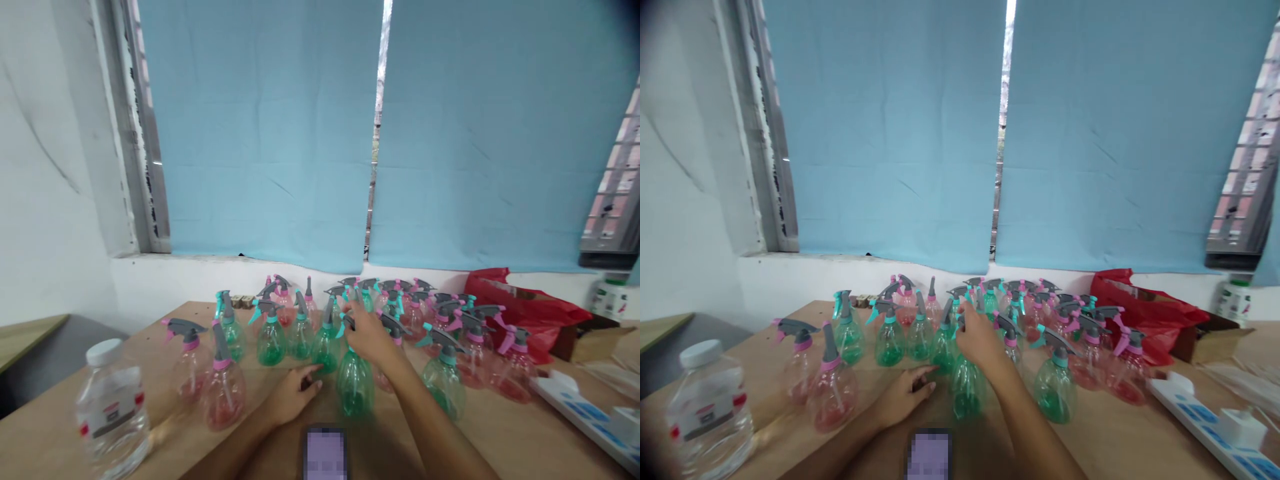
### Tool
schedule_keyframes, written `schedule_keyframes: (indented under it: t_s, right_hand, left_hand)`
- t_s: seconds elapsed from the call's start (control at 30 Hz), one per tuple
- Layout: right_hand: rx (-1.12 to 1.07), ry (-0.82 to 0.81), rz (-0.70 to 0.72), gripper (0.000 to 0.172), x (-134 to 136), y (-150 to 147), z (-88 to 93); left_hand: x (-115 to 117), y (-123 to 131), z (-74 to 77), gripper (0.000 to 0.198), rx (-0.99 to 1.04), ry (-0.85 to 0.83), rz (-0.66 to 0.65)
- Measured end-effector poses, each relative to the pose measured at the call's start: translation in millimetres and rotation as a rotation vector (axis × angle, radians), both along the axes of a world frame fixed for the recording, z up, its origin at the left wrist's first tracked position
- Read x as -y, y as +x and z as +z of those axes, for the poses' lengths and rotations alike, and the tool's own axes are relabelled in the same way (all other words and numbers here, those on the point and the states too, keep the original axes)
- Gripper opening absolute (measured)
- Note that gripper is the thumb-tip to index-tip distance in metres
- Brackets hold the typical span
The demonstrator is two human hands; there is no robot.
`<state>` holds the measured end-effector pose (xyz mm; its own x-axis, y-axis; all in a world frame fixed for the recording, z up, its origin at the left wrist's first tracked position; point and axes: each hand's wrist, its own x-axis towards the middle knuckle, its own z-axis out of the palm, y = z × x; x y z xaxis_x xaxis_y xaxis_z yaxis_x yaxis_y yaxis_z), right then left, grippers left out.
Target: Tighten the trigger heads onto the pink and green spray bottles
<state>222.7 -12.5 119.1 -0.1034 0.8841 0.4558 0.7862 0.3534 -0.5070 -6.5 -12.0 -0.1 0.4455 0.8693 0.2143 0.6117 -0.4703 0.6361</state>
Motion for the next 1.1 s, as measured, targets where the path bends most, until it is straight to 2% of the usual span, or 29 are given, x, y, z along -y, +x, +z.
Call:
schedule_keyframes:
  t_s: [0.17, 0.43, 0.6, 0.77, 0.83, 0.97, 1.1]
  right_hand:
    - [-0.176, 0.055, 0.314, 0.032, 7.3, -13.8, 2.6]
    - [-0.507, -0.052, 0.551, 0.033, -13.8, -20.4, -20.6]
    - [-0.726, -0.105, 0.642, 0.045, -24.0, -27.5, -38.9]
    - [-0.888, -0.125, 0.762, 0.039, -21.4, -30.5, -49.1]
    - [-0.949, -0.114, 0.768, 0.036, -19.8, -32.3, -52.5]
    - [-0.944, -0.092, 0.725, 0.030, -19.2, -36.8, -59.1]
    - [-0.863, -0.091, 0.723, 0.033, -21.8, -36.7, -64.4]
  left_hand:
    - [-2.9, -0.6, 0.2, 0.049, -0.004, -0.003, -0.022]
    - [-8.1, -2.7, -7.4, 0.053, 0.034, -0.093, -0.058]
    - [-5.0, -5.4, -5.3, 0.059, 0.108, -0.112, -0.102]
    - [-0.4, -7.0, 2.1, 0.061, 0.132, -0.124, -0.122]
    - [0.0, -7.1, 2.8, 0.061, 0.126, -0.111, -0.111]
    - [-1.0, -7.3, 1.3, 0.062, 0.121, -0.099, -0.122]
    - [-1.0, -8.5, 1.5, 0.060, 0.101, -0.087, -0.145]
